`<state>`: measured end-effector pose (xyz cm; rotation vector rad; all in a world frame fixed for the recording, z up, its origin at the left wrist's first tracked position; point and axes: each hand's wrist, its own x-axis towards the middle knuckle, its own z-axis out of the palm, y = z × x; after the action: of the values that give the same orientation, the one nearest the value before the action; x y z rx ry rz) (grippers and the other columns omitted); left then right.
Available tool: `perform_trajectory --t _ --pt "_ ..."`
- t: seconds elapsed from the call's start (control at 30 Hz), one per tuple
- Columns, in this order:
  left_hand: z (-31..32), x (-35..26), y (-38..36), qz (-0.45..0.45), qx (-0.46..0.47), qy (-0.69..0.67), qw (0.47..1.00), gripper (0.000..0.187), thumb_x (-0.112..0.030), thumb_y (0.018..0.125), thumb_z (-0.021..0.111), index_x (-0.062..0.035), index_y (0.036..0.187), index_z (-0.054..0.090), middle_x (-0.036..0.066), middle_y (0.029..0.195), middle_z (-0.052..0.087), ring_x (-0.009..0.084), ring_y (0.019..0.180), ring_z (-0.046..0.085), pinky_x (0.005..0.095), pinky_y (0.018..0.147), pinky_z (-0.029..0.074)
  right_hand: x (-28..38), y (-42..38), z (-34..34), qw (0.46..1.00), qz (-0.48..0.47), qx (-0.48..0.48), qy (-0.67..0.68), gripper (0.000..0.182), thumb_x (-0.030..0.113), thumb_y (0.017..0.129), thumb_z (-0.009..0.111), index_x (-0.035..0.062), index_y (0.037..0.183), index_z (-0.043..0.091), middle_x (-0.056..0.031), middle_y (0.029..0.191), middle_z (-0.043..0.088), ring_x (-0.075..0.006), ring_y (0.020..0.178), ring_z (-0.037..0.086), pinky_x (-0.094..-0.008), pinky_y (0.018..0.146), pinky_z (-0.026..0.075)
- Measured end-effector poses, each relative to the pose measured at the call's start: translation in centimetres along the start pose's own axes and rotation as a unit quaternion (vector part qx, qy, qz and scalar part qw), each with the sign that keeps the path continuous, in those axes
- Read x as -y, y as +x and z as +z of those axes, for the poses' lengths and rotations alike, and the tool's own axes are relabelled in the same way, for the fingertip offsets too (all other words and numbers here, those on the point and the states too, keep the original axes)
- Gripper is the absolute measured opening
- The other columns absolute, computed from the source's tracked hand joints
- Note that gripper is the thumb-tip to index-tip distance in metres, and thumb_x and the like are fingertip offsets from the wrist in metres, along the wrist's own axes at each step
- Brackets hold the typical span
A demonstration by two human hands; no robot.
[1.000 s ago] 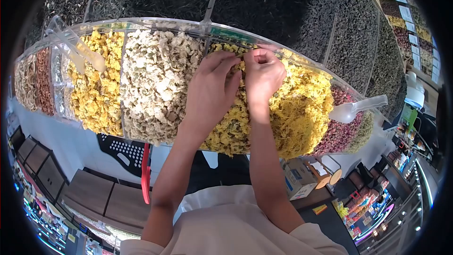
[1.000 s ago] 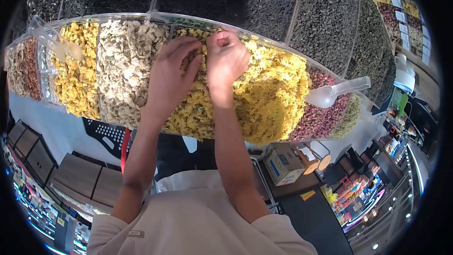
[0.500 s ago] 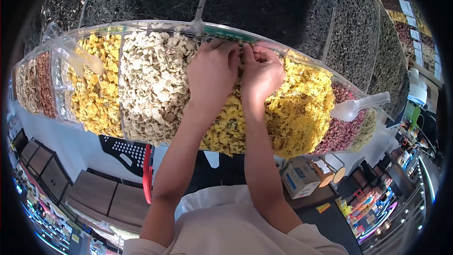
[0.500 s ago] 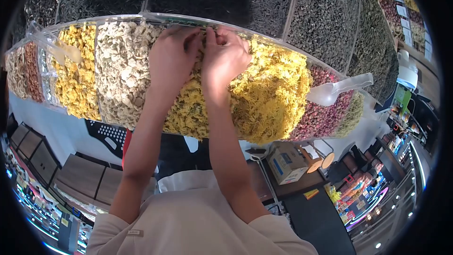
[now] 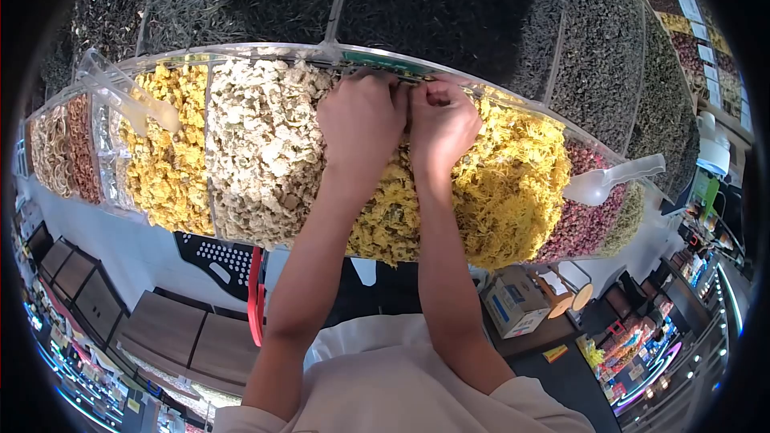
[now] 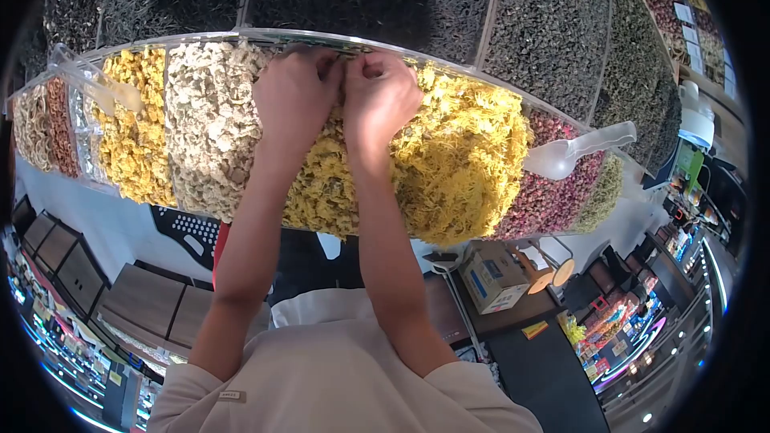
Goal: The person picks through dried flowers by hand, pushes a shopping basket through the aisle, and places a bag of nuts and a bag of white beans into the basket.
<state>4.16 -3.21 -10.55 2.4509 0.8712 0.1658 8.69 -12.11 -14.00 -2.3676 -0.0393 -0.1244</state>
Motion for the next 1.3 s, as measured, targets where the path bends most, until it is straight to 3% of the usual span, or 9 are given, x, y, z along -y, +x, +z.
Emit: perform_trajectory --t 0.27,0.53,0.63,0.77,0.83,1.07,1.17,1.23,1.3 --pt "0.9 0.0 0.3 -0.028 0.01 0.002 1.0 0.017 -0.03 0.083 0.079 -0.0141 0.089 0.082 0.007 0.079 0.077 0.0302 0.071 0.074 0.0407 0.064 0.059 -0.2 0.1 -1.8 0.998 0.003 0.066 0.002 0.008 0.008 0.079 0.082 0.005 0.083 0.076 -0.0084 0.072 0.072 -0.0239 0.064 0.067 -0.0367 0.063 0.052" --pt "0.6 -0.1 0.3 -0.047 0.016 -0.056 0.997 0.012 -0.024 0.081 0.079 -0.0129 0.08 0.078 0.007 0.084 0.073 0.0288 0.076 0.073 0.0416 0.065 0.059 0.1 -0.5 -0.4 0.999 -0.022 -0.005 -0.03 0.013 0.009 0.077 0.086 0.0055 0.086 0.078 -0.0074 0.075 0.072 -0.0227 0.062 0.067 -0.0357 0.061 0.051" --pt "-0.2 -0.2 -0.2 -0.103 0.043 -0.142 0.984 0.012 -0.023 0.082 0.078 -0.0116 0.082 0.077 0.007 0.083 0.072 0.0284 0.077 0.072 0.0416 0.066 0.057 0.4 -0.8 0.3 0.999 -0.013 -0.038 -0.023 0.011 0.01 0.077 0.086 0.0065 0.084 0.078 -0.0064 0.075 0.073 -0.0215 0.063 0.069 -0.0349 0.061 0.052" --pt "-0.4 -0.1 -1.2 -0.077 -0.018 -0.172 0.982 0.012 -0.021 0.083 0.077 -0.0093 0.083 0.075 0.006 0.081 0.071 0.0273 0.076 0.07 0.0403 0.068 0.056 0.3 -0.8 0.8 0.999 -0.019 -0.048 -0.009 0.009 0.011 0.077 0.086 0.008 0.081 0.079 -0.006 0.076 0.075 -0.0204 0.063 0.07 -0.0339 0.06 0.052" --pt "-0.4 0.0 -1.5 -0.075 -0.031 -0.193 0.978 0.012 -0.02 0.083 0.078 -0.0083 0.083 0.075 0.006 0.081 0.071 0.0268 0.075 0.07 0.0395 0.068 0.056 0.9 -0.6 0.7 0.999 0.034 -0.037 -0.021 0.007 0.011 0.078 0.086 0.0088 0.078 0.079 -0.0062 0.075 0.075 -0.0209 0.059 0.069 -0.0334 0.058 0.052" --pt "-1.2 0.0 -2.2 -0.073 -0.071 -0.264 0.959 0.011 -0.015 0.082 0.08 -0.0062 0.084 0.075 0.005 0.08 0.071 0.0218 0.068 0.063 0.0368 0.065 0.051 0.5 -0.4 0.4 0.998 0.014 -0.05 -0.029 0.006 0.008 0.079 0.081 0.0081 0.075 0.078 -0.0055 0.071 0.075 -0.0182 0.052 0.067 -0.0324 0.051 0.05" --pt "-1.5 0.1 -2.4 -0.073 -0.071 -0.295 0.95 0.011 -0.016 0.083 0.08 -0.0058 0.085 0.075 0.005 0.08 0.071 0.0194 0.066 0.06 0.0347 0.064 0.049 0.1 0.0 -1.2 0.998 0.042 0.011 -0.055 0.004 0.006 0.079 0.079 0.0072 0.075 0.078 -0.0071 0.07 0.075 -0.0163 0.048 0.065 -0.0321 0.047 0.049" --pt "-1.5 0.2 -2.6 -0.075 -0.071 -0.316 0.943 0.012 -0.016 0.084 0.08 -0.0054 0.086 0.075 0.005 0.08 0.071 0.0182 0.066 0.059 0.0333 0.063 0.048 -0.2 0.0 -2.4 0.998 -0.033 0.06 -0.011 0.006 0.004 0.081 0.076 0.0061 0.076 0.078 -0.0091 0.069 0.074 -0.0153 0.045 0.063 -0.0327 0.044 0.047" --pt "-1.5 0.3 -2.7 -0.109 -0.044 -0.358 0.926 0.013 -0.017 0.086 0.08 -0.0049 0.088 0.076 0.004 0.079 0.071 0.0161 0.066 0.057 0.0322 0.062 0.047 -0.3 0.0 -3.5 0.993 -0.023 0.105 -0.044 0.005 0.003 0.081 0.075 0.0054 0.077 0.078 -0.0093 0.069 0.074 -0.0167 0.048 0.065 -0.0312 0.047 0.049"
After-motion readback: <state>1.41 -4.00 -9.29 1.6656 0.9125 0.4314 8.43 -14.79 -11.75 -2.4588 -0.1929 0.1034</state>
